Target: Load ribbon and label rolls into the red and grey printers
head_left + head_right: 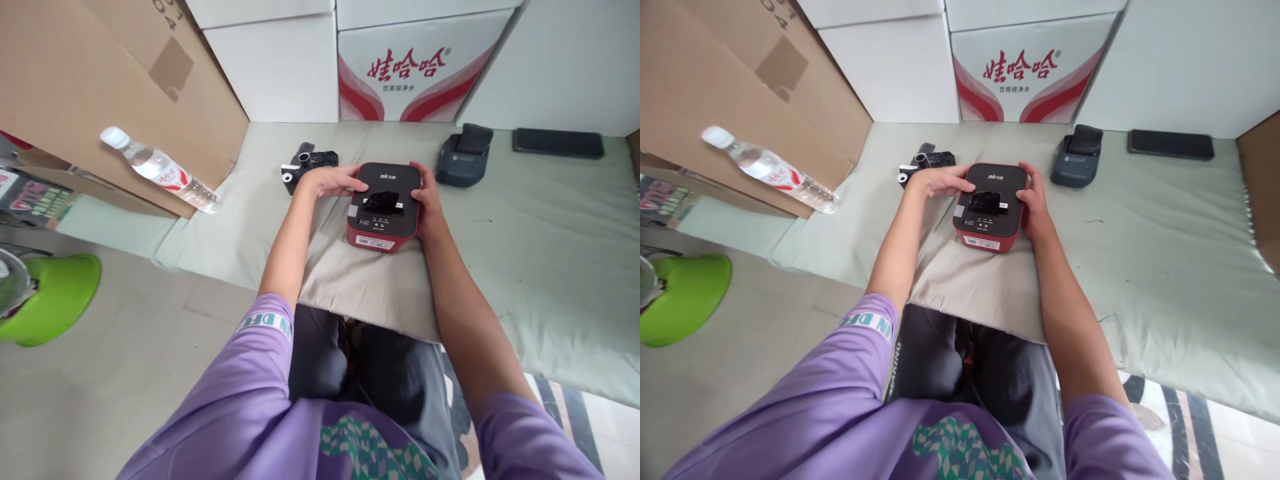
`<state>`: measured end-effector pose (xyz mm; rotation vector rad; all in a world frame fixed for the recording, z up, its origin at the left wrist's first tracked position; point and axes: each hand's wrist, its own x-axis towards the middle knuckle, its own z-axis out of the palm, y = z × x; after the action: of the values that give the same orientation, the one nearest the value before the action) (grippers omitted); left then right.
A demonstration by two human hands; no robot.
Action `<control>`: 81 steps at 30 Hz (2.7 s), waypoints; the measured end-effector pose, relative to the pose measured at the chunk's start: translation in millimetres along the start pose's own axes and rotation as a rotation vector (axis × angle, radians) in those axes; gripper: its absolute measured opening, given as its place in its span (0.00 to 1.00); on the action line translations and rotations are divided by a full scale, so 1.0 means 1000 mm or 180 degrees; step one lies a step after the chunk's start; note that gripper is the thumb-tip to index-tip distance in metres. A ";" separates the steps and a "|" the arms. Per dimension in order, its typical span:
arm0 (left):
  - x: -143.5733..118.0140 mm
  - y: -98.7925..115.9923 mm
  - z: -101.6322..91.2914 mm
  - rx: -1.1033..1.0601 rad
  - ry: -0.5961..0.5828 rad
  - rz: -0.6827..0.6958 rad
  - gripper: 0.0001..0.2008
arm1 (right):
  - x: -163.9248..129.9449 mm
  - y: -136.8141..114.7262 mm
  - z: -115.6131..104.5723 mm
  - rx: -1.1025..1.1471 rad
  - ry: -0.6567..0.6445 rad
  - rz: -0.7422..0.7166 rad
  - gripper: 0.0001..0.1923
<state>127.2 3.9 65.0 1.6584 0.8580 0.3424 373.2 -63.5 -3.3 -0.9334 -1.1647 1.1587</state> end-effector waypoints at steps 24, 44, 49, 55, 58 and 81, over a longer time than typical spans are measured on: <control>0.042 0.021 0.058 -0.0457 0.2223 0.0575 0.28 | 0.027 -0.031 0.004 -0.1207 -0.0093 -0.1094 0.54; 0.104 -0.001 0.039 -0.1289 0.3691 0.1067 0.11 | 0.108 0.007 -0.069 -0.2306 0.1404 -0.1186 0.47; 0.042 -0.009 0.072 -0.0004 0.3170 0.1503 0.07 | 0.091 -0.029 -0.090 -0.3120 0.2198 0.0317 0.56; 0.006 -0.045 0.096 0.0031 0.2604 0.1055 0.07 | 0.084 -0.022 -0.078 -0.3368 0.1859 0.0724 0.73; 0.009 -0.049 0.090 -0.0134 0.2619 0.0924 0.08 | 0.078 -0.029 -0.072 -0.3466 0.2030 0.0719 0.74; 0.017 -0.060 0.073 0.0786 0.2313 0.0361 0.21 | -0.078 -0.035 0.119 -0.3878 0.1172 0.0552 0.65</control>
<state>164.7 -33.8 -15.6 1.8335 1.3826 0.9887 261.9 -149.8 37.1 -2.0815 -1.4675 0.2479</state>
